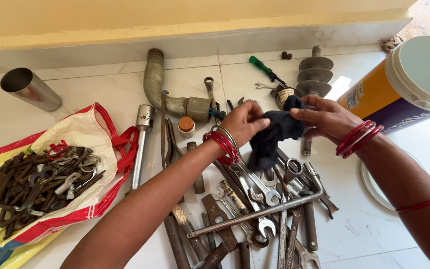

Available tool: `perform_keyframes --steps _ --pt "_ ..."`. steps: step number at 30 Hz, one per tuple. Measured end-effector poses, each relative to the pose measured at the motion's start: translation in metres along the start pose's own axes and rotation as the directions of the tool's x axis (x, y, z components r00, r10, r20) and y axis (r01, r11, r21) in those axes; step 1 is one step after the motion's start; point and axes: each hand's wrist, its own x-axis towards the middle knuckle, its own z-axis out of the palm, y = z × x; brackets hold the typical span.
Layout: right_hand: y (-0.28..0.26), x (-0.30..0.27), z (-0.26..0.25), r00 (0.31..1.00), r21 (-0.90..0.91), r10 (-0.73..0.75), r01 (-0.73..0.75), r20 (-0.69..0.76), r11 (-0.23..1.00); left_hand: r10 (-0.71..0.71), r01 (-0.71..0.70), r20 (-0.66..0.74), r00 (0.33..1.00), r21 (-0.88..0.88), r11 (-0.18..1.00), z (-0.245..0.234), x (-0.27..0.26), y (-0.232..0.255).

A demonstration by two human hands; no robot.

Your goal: The person sits on a tiled floor and wipes various metal hardware items, including bolts, nuts, and wrenches, with a dark cloth. They pick up each item individually, wipe it, and place it into a large woven bag.

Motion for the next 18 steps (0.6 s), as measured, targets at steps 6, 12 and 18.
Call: perform_keyframes --steps 6,12,18 --pt "0.004 -0.003 0.002 0.977 0.340 -0.071 -0.001 0.199 0.940 -0.251 0.232 -0.013 0.968 -0.341 0.911 -0.002 0.007 -0.006" --pt "0.004 0.007 0.011 0.997 0.217 -0.044 0.031 0.056 0.976 -0.214 0.192 -0.097 0.972 -0.196 0.962 0.005 -0.002 -0.014" --pt "-0.007 0.014 0.021 0.990 -0.046 -0.023 0.017 -0.139 0.999 0.124 -0.109 -0.048 0.991 0.243 0.964 0.000 -0.019 0.001"
